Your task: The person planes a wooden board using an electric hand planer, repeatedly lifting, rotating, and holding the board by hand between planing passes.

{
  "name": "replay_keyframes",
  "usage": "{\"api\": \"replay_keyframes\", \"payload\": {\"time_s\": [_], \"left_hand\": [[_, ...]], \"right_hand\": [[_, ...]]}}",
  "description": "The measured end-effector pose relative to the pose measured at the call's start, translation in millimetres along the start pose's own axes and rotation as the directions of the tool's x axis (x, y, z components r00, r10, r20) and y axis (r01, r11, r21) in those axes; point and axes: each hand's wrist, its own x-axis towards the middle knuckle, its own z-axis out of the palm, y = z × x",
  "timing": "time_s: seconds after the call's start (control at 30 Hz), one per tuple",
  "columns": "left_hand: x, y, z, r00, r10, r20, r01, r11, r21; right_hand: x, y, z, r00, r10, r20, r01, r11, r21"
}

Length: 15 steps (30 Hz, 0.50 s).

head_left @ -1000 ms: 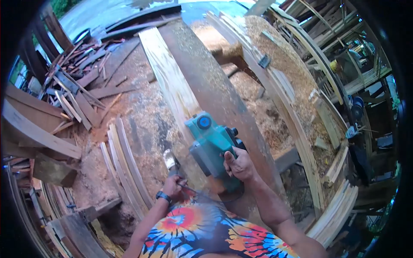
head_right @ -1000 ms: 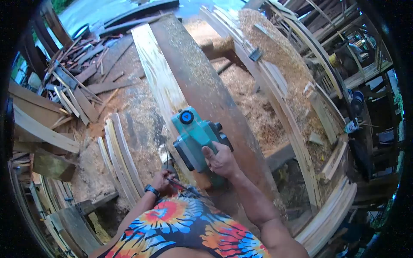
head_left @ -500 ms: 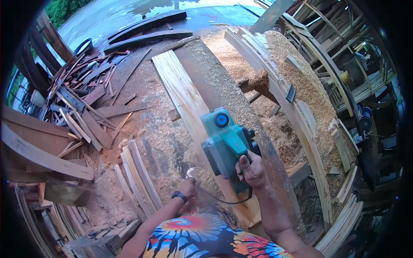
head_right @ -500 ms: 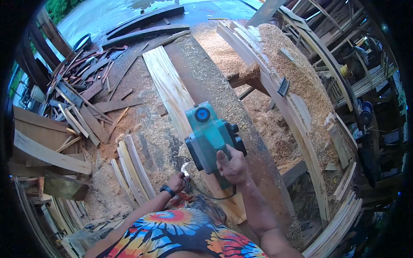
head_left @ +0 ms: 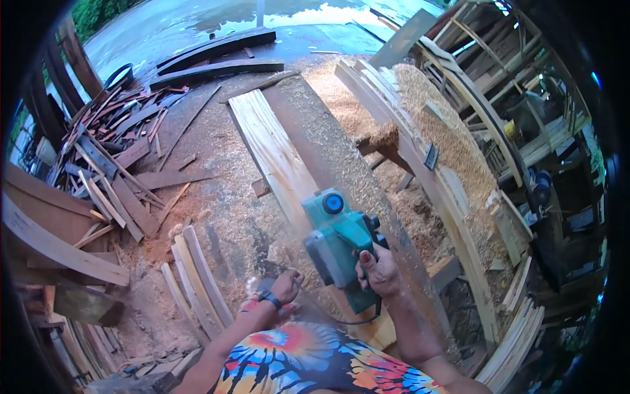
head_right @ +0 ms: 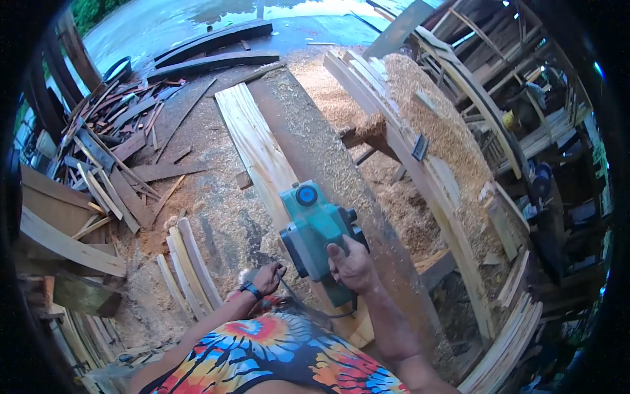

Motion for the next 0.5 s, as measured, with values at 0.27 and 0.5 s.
{"api": "replay_keyframes", "payload": {"time_s": [0.27,0.5], "left_hand": [[20,2,-66,0.989,-0.111,0.096,0.124,0.983,-0.138],[97,55,-167,0.952,-0.159,0.261,0.229,0.938,-0.262]], "right_hand": [[129,-34,26,0.997,-0.06,0.055,0.064,0.995,-0.072],[251,-92,66,0.997,0.003,0.079,0.001,0.999,-0.052]]}}
